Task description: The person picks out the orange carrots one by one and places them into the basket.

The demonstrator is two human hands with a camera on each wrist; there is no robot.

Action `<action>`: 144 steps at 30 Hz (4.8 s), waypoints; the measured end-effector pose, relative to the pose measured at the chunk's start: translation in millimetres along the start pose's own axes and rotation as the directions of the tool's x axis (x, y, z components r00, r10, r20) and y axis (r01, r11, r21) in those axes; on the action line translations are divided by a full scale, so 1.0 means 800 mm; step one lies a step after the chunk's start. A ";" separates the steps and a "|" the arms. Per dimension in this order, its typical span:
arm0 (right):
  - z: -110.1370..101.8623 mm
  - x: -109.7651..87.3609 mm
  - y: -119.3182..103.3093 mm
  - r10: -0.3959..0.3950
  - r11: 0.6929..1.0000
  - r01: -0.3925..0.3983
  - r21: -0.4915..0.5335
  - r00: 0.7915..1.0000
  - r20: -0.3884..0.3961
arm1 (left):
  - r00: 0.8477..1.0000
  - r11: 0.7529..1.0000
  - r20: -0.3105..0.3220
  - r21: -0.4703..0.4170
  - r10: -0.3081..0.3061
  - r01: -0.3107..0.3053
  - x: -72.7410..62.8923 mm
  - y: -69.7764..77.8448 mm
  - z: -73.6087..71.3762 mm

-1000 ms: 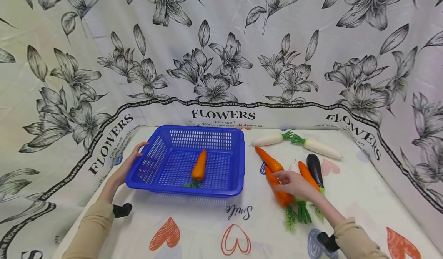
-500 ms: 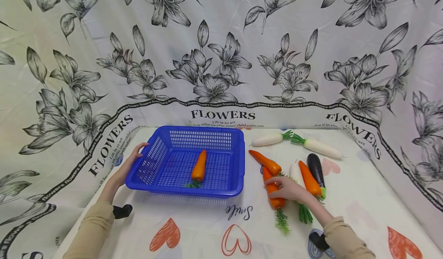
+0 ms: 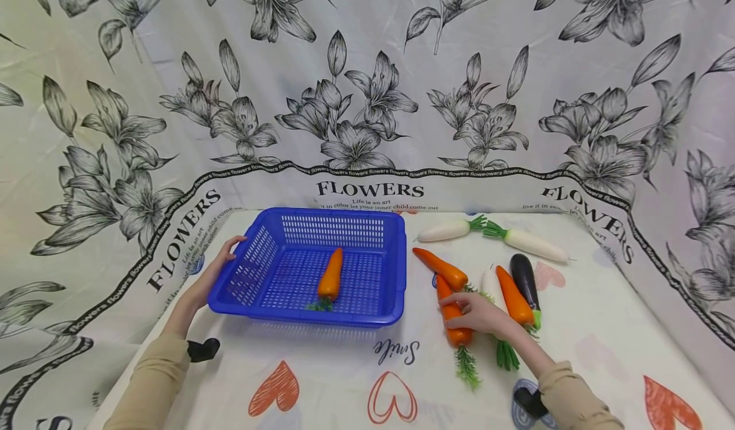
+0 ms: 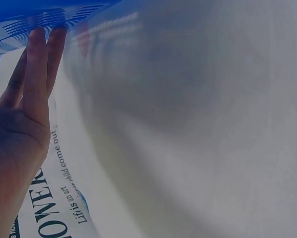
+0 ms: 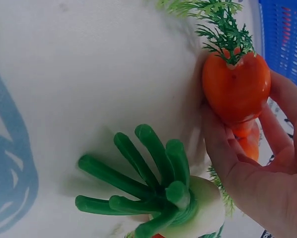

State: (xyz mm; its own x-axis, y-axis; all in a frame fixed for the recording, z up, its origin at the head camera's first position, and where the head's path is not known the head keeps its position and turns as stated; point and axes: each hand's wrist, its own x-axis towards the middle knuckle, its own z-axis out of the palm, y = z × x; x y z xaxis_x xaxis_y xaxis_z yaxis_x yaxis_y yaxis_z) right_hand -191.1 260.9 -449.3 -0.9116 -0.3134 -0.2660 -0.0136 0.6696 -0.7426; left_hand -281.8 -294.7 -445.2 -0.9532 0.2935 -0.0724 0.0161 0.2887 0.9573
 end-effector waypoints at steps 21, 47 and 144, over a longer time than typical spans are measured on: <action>-0.002 -0.006 -0.001 0.018 0.999 -0.019 0.047 1.000 0.016 | 0.999 0.999 0.025 0.005 0.039 -0.039 0.000 -0.001 -0.002; 0.002 -0.017 -0.004 0.030 0.989 -0.048 0.143 0.992 0.125 | 1.000 1.000 -0.007 -0.011 -0.010 0.010 -0.001 0.000 0.000; 0.016 0.037 -0.154 -0.026 0.693 0.025 0.721 1.000 -0.009 | 1.000 1.000 0.002 -0.012 -0.007 0.007 -0.003 -0.002 -0.001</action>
State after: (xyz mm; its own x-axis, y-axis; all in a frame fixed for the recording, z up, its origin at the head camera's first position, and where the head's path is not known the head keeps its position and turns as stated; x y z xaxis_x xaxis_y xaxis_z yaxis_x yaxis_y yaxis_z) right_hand -210.9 160.6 -373.4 -0.9146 -0.3249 -0.2406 0.2640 -0.0292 -0.9641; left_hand -280.0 -296.5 -446.4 -0.9526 0.2937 -0.0800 0.0056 0.2797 0.9601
